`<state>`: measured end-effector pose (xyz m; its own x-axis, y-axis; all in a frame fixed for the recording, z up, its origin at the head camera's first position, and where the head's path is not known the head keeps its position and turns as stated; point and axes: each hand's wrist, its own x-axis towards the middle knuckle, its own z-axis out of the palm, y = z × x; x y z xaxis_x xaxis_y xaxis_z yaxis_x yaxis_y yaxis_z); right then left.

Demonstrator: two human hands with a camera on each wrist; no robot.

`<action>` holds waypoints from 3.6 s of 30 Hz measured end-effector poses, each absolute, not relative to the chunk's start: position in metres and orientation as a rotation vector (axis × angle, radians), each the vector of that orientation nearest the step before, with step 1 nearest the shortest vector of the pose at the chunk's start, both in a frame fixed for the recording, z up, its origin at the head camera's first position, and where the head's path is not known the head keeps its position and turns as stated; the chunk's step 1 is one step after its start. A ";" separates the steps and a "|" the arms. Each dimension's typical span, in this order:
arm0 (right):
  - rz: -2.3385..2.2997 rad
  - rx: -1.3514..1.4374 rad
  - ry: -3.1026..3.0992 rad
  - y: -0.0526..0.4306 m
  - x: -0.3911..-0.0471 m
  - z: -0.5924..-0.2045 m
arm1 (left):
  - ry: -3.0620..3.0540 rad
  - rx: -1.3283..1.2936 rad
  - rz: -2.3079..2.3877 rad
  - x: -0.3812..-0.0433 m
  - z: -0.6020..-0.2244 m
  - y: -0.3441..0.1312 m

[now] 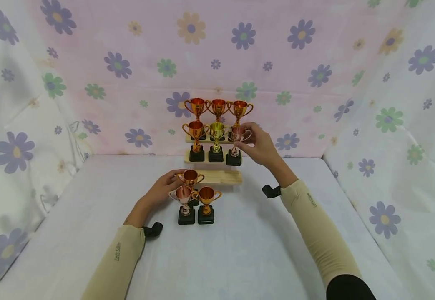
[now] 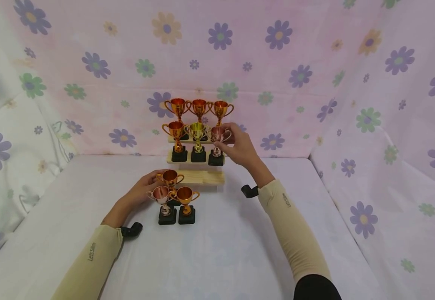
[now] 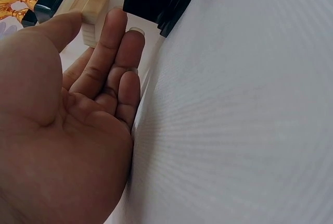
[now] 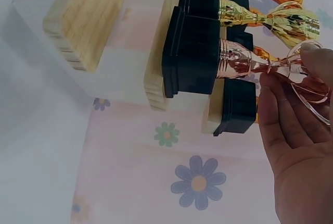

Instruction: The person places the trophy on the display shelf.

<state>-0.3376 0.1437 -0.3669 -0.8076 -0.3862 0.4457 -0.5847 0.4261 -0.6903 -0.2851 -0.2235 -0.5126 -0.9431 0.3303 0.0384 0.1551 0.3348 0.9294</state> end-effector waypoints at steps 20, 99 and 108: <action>1.335 0.837 -2.496 0.144 -0.345 -0.366 | 2.439 0.473 1.668 -0.284 -0.512 -0.223; 1.320 1.179 -2.226 0.125 -0.269 -0.418 | 2.453 0.462 1.657 -0.282 -0.510 -0.223; 1.261 1.272 -2.293 0.106 -0.252 -0.416 | 2.462 0.462 1.652 -0.282 -0.510 -0.221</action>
<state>-0.2521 0.1057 -0.4158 -0.5960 -0.5801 0.5553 -0.7795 0.2519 -0.5735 -0.2823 -0.2214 -0.5096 -0.9429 0.3286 0.0534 0.1740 0.3496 0.9206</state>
